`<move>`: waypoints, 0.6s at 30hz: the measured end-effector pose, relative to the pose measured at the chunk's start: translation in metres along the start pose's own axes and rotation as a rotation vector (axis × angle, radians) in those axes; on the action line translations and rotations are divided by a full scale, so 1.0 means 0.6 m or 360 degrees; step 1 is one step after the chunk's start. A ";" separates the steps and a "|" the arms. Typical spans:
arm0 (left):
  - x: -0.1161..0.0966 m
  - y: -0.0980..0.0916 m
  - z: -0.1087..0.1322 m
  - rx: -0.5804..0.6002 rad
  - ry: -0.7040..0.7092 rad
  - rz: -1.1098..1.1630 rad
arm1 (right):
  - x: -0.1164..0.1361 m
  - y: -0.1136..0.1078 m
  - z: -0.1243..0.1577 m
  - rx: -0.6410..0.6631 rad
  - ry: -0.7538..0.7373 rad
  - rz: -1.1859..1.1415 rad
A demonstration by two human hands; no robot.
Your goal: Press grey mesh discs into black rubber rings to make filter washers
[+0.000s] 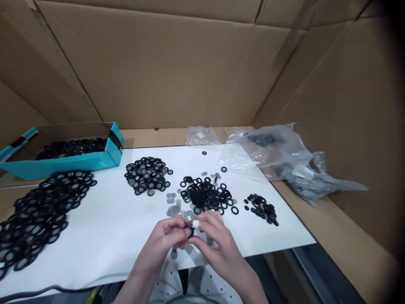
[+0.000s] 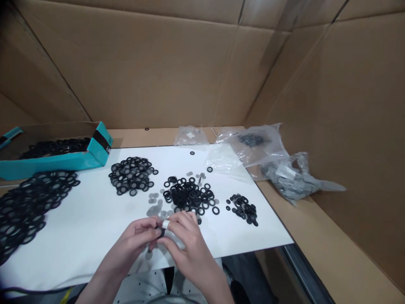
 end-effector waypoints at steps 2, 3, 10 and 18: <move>0.000 0.000 0.000 -0.0013 0.0003 -0.0030 | -0.002 0.002 0.000 -0.0057 0.0050 -0.0106; 0.000 0.000 0.000 -0.0019 -0.0004 -0.0062 | -0.003 0.004 0.000 -0.0079 0.0090 -0.0166; -0.009 0.003 0.002 -0.0073 0.0005 -0.0342 | -0.009 0.013 0.009 -0.0057 0.0134 -0.0229; -0.006 -0.008 0.000 0.0032 0.0014 -0.0270 | -0.016 0.016 0.011 -0.0030 0.0181 -0.0252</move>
Point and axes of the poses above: each hand's wrist, its own z-axis away from the middle knuckle, its own y-axis out of the palm, x = y × z, the point moved 2 cm from there along -z, towards the middle knuckle, and after that the axes turned 4 degrees about x, right-handed, at the moved point
